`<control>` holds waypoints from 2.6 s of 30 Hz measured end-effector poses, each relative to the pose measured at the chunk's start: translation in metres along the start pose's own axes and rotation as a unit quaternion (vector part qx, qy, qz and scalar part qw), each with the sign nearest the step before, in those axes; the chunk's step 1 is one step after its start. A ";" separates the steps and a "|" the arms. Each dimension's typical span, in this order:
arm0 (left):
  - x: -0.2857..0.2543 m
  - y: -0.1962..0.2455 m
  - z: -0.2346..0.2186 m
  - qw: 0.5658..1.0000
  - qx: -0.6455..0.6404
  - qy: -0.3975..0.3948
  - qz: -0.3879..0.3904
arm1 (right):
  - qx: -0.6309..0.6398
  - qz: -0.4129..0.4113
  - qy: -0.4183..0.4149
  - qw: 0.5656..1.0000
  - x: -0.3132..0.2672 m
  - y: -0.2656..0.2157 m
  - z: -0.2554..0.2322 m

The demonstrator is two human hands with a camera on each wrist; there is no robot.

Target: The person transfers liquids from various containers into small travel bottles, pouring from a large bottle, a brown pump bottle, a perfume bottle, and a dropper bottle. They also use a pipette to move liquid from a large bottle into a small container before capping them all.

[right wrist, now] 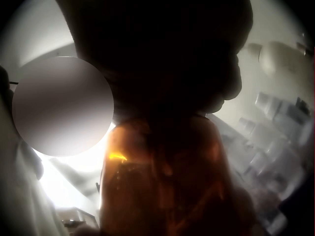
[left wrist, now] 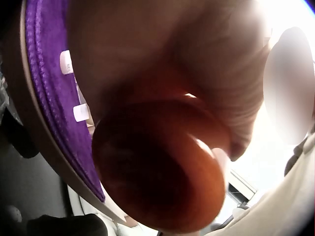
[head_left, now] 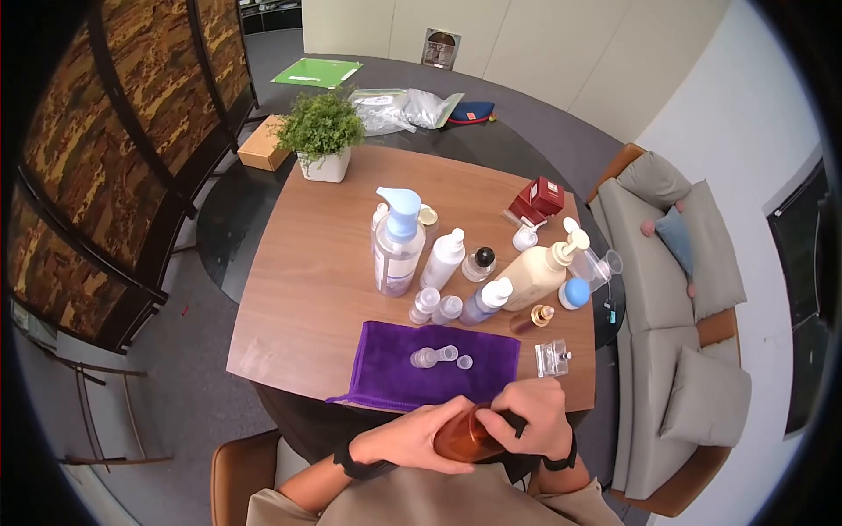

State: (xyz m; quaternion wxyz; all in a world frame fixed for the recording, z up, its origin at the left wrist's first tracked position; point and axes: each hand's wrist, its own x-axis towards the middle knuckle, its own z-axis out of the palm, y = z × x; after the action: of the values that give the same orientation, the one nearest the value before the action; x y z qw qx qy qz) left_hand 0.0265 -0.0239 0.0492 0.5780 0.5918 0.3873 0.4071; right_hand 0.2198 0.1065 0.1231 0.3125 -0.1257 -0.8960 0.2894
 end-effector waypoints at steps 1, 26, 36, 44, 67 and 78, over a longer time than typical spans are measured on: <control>-0.001 0.002 0.005 0.998 0.022 0.060 0.007 | -0.002 0.001 0.001 1.000 0.001 -0.003 0.001; 0.014 0.011 0.009 0.973 0.141 0.174 0.051 | 0.247 0.156 0.121 0.949 -0.029 0.022 -0.019; 0.011 0.010 0.001 0.999 -0.042 0.005 -0.015 | 0.402 0.083 0.056 0.910 -0.027 0.028 -0.010; 0.013 -0.005 -0.003 0.999 -0.040 -0.020 -0.004 | 0.444 0.098 0.011 0.891 -0.022 0.028 -0.009; 0.025 -0.004 0.016 0.992 -0.047 0.114 0.027 | 0.619 0.114 0.003 0.777 -0.031 0.045 0.022; 0.025 -0.020 0.017 0.987 0.020 0.157 0.014 | 0.555 0.224 -0.077 0.797 -0.011 0.050 -0.009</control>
State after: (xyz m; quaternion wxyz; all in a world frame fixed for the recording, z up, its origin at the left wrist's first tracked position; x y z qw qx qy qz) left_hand 0.0515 -0.0064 0.0305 0.4917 0.5374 0.4732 0.4954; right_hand 0.2361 0.1459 0.0936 0.1854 -0.1056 -0.5495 0.8078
